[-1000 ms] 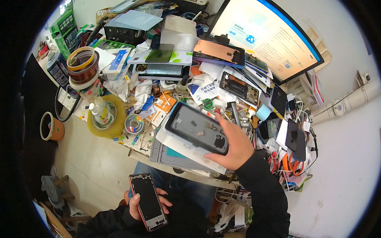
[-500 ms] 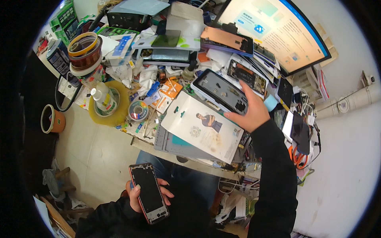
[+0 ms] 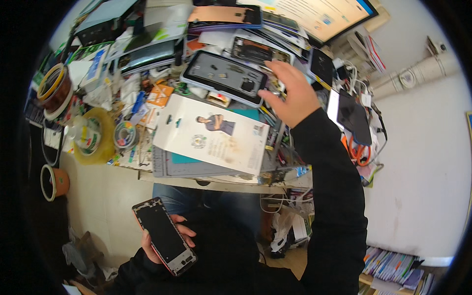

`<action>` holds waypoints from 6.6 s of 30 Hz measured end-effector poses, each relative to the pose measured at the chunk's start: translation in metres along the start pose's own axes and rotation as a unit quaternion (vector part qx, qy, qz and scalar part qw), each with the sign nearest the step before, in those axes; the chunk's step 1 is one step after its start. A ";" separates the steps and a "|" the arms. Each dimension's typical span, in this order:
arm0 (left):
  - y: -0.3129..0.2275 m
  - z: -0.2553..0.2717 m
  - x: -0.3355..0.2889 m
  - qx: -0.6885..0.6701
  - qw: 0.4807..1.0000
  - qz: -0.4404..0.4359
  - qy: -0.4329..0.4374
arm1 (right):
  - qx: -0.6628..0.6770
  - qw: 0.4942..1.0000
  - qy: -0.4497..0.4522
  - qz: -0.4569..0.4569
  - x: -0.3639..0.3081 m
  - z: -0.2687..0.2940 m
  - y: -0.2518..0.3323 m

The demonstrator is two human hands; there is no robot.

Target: The person uses a screwdriver to pry open the back of a disassembled smartphone, then switches to a small metal tool to scrape adhesive from the frame. The person continues to scrape along the edges of the phone while holding it in one hand.

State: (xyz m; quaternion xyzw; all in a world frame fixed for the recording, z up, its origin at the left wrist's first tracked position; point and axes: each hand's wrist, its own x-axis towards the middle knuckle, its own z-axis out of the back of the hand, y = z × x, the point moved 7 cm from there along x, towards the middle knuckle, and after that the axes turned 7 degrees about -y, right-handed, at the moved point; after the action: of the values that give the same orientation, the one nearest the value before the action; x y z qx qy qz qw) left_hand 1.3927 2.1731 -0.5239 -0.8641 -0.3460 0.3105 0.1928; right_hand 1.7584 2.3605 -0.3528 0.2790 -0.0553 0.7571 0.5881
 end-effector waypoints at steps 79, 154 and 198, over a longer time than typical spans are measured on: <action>0.032 -0.043 0.016 0.079 0.995 0.058 -0.011 | -0.110 0.970 0.025 -0.216 -0.128 0.049 -0.059; -0.003 -0.069 0.084 -0.438 0.878 0.181 0.064 | 0.231 0.963 0.122 0.062 -0.092 -0.032 0.216; 0.000 -0.073 0.080 -0.451 0.865 0.210 0.066 | 0.149 0.975 0.135 0.091 -0.049 -0.048 0.170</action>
State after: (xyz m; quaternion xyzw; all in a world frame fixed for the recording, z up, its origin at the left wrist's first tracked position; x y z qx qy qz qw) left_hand 1.4872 2.2221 -0.5033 -0.9274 -0.2453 0.0957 -0.2656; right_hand 1.5926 2.2865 -0.3755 0.2531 0.1130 0.8376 0.4707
